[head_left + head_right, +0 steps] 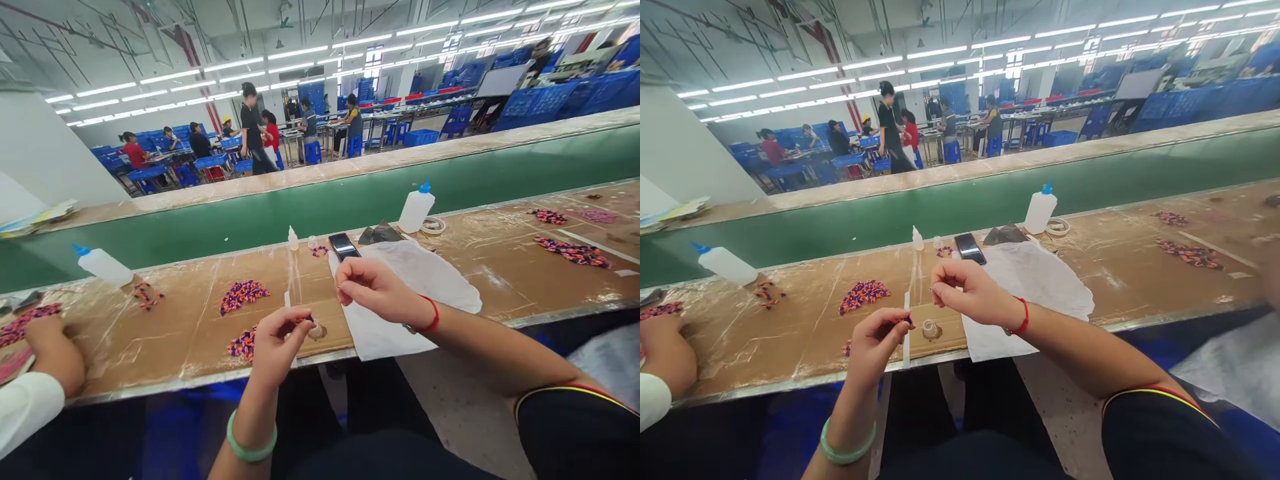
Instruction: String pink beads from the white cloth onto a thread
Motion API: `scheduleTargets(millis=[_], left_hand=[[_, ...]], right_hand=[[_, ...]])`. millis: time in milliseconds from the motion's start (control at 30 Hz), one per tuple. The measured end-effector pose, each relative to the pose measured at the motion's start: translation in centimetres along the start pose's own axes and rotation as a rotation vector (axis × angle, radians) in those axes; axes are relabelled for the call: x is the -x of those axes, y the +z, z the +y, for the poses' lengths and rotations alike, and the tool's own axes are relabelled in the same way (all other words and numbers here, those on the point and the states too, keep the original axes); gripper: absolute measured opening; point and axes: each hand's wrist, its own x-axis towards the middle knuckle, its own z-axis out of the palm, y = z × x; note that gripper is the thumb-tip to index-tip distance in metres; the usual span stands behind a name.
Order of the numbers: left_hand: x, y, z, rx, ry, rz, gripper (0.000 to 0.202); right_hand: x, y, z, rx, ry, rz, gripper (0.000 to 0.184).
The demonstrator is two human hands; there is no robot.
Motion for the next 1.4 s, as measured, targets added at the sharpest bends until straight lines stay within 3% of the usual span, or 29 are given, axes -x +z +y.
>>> scheduleTargets(millis=[67, 200, 267, 500, 1000, 1400], left_hand=[[0.5, -0.3, -0.7, 0.061, -0.058, 0.014, 0.021], [2.5, -0.9, -2.7, 0.187, -0.178, 0.093, 0.021], [3.9, -1.1, -3.7, 0.239, -0.234, 0.144, 0.022], [7.3, -0.4, -5.9, 0.357, -0.434, 0.118, 0.027], [6.9, -0.8, -6.3, 0.376, -0.480, 0.121, 0.022], [6.8, -0.4, -6.2, 0.390, -0.478, 0.143, 0.025]], right_hand=[[0.4, 0.4, 1.3, 0.146, -0.013, -0.054, 0.011], [1.7, 2.1, 5.6, 0.609, 0.033, -0.357, 0.015], [2.3, 3.0, 7.7, 0.729, 0.070, -0.469, 0.016], [2.0, 3.8, 11.4, 0.861, 0.147, -0.553, 0.013], [0.6, 4.1, 12.2, 0.952, 0.122, -0.635, 0.013], [0.2, 4.2, 11.8, 0.861, 0.159, -0.573, 0.015]])
